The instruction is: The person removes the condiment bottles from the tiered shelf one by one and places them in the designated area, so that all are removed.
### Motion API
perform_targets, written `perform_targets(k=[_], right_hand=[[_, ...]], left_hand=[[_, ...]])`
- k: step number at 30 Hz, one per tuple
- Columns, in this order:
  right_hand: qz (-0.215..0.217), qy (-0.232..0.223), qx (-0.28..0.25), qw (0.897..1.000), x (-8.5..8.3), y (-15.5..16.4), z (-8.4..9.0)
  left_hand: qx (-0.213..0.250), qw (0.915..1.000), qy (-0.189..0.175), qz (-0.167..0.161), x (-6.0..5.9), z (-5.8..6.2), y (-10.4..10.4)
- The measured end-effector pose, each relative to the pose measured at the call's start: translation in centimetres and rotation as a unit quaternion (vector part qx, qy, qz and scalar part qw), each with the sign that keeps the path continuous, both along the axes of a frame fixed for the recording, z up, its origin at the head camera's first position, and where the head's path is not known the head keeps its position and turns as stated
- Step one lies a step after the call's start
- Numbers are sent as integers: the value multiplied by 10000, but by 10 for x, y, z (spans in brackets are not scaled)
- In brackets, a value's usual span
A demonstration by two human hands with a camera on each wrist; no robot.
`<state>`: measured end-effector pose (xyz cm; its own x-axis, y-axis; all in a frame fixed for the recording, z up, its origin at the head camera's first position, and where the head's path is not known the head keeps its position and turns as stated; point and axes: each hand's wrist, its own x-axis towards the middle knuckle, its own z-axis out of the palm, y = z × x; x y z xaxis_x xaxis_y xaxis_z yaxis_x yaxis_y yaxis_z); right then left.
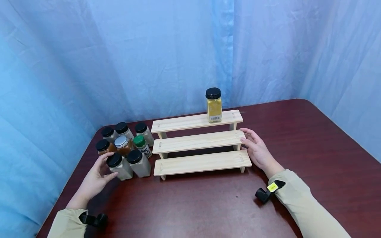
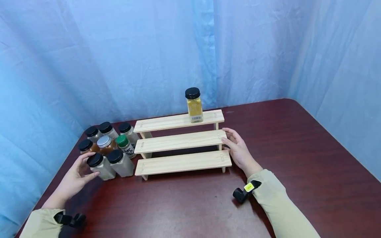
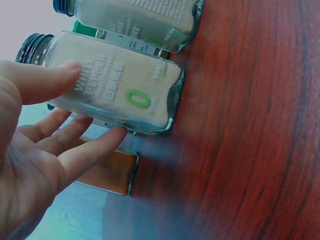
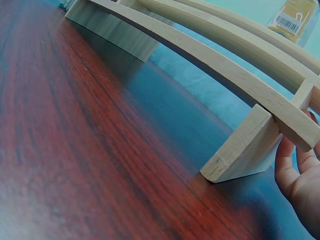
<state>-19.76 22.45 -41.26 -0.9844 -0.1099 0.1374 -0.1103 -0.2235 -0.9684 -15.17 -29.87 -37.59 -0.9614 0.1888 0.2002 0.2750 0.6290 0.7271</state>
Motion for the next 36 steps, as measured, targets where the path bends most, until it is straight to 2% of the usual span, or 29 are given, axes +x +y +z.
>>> perform_targets(k=[5,11,18,21,23,27,30,33,36], right_hand=[[0,-40,36,10000,0,0,1],[1,-63,21,10000,2,-1,2],[-7,-55,-41,10000,1,-1,2],[-23,-64,-63,10000,1,-1,2],[-37,-62,-73,9999,0,-1,2],[-37,-79,-105,9999,0,0,3],[-35,-88,-133,9999,0,-1,3],[-35,-110,-122,9999,0,-1,3],[-21,-120,-38,9999,1,-1,2]], left_hand=[[44,9999,101,17,2,1,-1],[363,9979,530,-27,7,5,-5],[801,9924,784,511,17,18,-5],[1272,9847,906,777,22,23,-2],[1650,9757,1018,1017,25,26,2],[2402,9511,1210,1521,31,33,11],[2813,9354,1415,1610,33,36,16],[2960,9290,1634,1506,36,38,21],[2851,9308,1793,1421,38,41,25]])
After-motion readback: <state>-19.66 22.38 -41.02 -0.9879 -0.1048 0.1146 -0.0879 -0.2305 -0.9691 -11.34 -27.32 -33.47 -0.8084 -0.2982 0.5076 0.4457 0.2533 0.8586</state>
